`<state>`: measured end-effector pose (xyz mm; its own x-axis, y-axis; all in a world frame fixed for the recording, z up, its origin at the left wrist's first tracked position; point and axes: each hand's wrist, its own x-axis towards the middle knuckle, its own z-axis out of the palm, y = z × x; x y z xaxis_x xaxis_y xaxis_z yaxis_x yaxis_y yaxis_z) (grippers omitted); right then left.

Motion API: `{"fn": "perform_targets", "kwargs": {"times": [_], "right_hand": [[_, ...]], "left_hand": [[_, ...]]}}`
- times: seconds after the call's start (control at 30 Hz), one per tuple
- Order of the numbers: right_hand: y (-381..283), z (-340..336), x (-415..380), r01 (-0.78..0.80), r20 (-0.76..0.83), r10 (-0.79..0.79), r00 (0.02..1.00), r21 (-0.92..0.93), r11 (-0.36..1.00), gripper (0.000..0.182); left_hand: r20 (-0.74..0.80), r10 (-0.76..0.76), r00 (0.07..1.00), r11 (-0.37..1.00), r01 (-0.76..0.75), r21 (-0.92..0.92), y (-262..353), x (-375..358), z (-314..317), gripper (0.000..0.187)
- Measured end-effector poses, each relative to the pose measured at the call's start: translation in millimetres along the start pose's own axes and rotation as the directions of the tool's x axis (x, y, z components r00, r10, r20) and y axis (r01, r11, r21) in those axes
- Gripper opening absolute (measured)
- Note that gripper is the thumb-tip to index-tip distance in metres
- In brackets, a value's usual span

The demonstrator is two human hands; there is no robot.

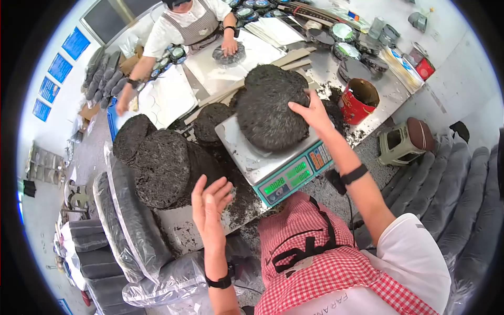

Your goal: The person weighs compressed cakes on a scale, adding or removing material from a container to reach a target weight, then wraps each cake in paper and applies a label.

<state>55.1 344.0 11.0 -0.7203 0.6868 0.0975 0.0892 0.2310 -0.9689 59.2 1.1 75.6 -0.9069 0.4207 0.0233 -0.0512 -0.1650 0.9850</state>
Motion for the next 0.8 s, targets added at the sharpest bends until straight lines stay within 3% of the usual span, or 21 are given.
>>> {"fn": "perform_targets", "kwargs": {"times": [0.03, 0.07, 0.13, 0.27, 0.4, 0.53, 0.6, 0.73, 0.8], "right_hand": [[20.0, -13.1, 5.8, 0.116, -0.074, -0.148, 0.986, -0.331, 0.936, 0.072], [38.3, -26.5, 7.0, 0.188, -0.087, -0.310, 0.947, -0.631, 0.753, 0.071], [48.5, -56.9, -5.3, 0.245, -0.102, -0.376, 0.921, -0.599, 0.762, 0.069], [75.0, -110.7, -46.2, 0.207, -0.125, -0.292, 0.948, -0.451, 0.868, 0.060], [91.5, -150.7, -54.0, 0.001, -0.092, -0.030, 0.995, -0.296, 0.955, 0.060], [74.2, -140.3, -25.0, 0.039, 0.040, -0.032, 0.999, -0.179, 0.983, 0.059], [70.0, -132.5, 4.1, 0.061, 0.189, -0.043, 0.981, -0.089, 0.994, 0.062], [60.2, -114.5, 66.5, 0.066, 0.340, -0.008, 0.940, -0.159, 0.985, 0.065], [50.3, -95.9, 95.5, 0.148, 0.467, -0.044, 0.883, -0.188, 0.971, 0.067]], "left_hand": [[-0.017, 0.002, 1.000, 0.999, -0.001, 0.036, -0.2, 1.3, -3.2, 0.048], [-0.035, 0.021, 0.999, 0.998, -0.019, 0.066, -1.1, 0.8, -6.9, 0.045], [-0.027, 0.052, 0.998, 0.985, -0.047, 0.164, -4.9, -2.9, -18.5, 0.045], [-0.169, 0.041, 0.985, 0.965, 0.005, 0.261, -31.8, -13.0, -40.6, 0.046], [-0.223, 0.037, 0.974, 0.947, 0.037, 0.318, -63.0, -25.0, -33.4, 0.051], [-0.246, 0.058, 0.967, 0.899, 0.057, 0.435, -90.0, -39.8, -7.2, 0.068], [-0.248, 0.054, 0.967, 0.895, 0.064, 0.442, -93.0, -40.3, 18.7, 0.071], [-0.157, 0.029, 0.987, 0.890, 0.045, 0.453, -99.7, -31.2, 54.1, 0.076], [-0.134, 0.004, 0.991, 0.905, 0.054, 0.423, -103.9, -14.0, 74.0, 0.077]]}}
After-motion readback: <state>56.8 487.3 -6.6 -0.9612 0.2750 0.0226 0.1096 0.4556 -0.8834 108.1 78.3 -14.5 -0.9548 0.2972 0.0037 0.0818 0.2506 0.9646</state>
